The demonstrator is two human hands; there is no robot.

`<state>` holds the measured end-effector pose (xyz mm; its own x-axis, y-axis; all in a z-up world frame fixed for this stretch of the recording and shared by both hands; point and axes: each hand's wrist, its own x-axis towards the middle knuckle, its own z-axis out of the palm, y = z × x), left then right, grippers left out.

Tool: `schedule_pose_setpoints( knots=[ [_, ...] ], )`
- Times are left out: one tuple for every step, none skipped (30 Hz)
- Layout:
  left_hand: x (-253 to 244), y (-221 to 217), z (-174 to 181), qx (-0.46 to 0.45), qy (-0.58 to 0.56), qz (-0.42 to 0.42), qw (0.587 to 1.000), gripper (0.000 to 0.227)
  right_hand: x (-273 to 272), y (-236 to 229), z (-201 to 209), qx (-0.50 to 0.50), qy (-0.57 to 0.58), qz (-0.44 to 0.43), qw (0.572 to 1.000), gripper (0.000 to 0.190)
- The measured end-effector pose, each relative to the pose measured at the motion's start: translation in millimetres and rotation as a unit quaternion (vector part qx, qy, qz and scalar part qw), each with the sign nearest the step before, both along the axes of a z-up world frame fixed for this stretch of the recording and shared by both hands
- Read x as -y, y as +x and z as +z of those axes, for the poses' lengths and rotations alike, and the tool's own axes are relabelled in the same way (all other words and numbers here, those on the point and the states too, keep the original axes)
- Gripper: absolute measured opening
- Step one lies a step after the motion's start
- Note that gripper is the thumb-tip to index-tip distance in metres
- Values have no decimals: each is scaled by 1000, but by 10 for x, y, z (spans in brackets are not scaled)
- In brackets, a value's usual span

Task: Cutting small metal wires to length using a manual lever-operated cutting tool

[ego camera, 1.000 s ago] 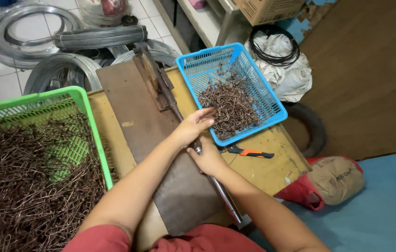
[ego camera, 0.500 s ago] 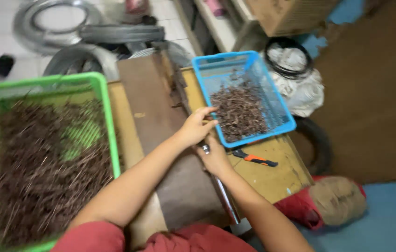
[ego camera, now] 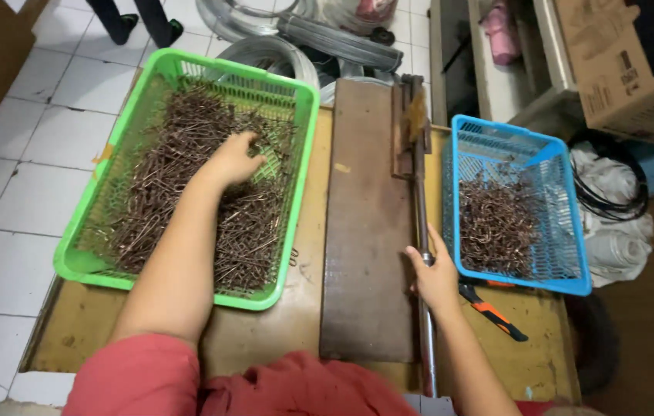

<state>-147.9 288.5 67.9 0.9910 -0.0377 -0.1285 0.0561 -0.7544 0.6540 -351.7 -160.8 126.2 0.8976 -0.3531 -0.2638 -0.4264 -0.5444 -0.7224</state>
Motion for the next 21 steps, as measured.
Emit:
schedule_pose_setpoints(
  knots=[
    [32,-206,262,-1,0,4,1000,63,-9,4,-1,-1,0,4,1000,70],
    [94,-369,532,-77,36,-68,994,69,-6,12,3,-7,1,-3,1000,70],
    [159,-534,800,-151,71,-138,976,77,2,21,5,-13,2,-9,1000,70],
    [186,-440,529,-153,70,-139,976,77,-13,11,24,-15,1,-10,1000,70],
    [216,-346,258,-160,112,-169,966,67,-24,2,44,-16,5,-13,1000,70],
    [253,-204,10,-163,155,-200,954,58,-37,23,71,-14,10,-18,1000,69],
    [264,-132,-155,-162,155,-202,953,58,-19,18,41,-13,10,-20,1000,69],
    [270,-50,-306,-142,168,-194,956,43,-5,22,14,-17,6,-20,1000,69],
    [278,31,-458,-121,180,-187,958,27,11,23,-15,-21,2,-21,1000,68],
    [280,9,-451,-122,179,-188,958,27,3,18,1,-22,1,-22,1000,68],
    [283,-13,-447,-124,159,-180,963,22,-4,14,14,-25,1,-24,999,68],
    [277,-19,-429,-125,141,-173,967,18,-20,18,28,-27,3,-26,999,68],
    [265,-133,-124,-125,141,-174,967,18,-38,23,48,-26,3,-28,999,68],
    [263,-261,172,-121,123,-159,972,17,-47,14,67,-24,8,-23,999,68],
    [261,-391,468,-118,105,-144,977,17,-56,3,85,-22,13,-19,999,68],
    [234,-422,584,-118,105,-145,977,17,-37,12,71,-23,13,-20,999,68],
    [207,-454,701,-96,82,-131,983,16,-18,21,58,-19,9,-16,1000,68],
    [178,-473,826,-72,59,-118,989,16,-1,42,47,-14,6,-13,1000,67],
    [166,-480,848,-71,59,-118,989,16,-2,31,32,-13,6,-14,1000,67],
    [152,-490,869,-58,38,-112,991,16,-6,20,14,-15,9,-16,1000,67],
    [137,-500,889,-44,17,-106,993,15,-10,8,-5,-17,12,-19,1000,67]
  ],
)
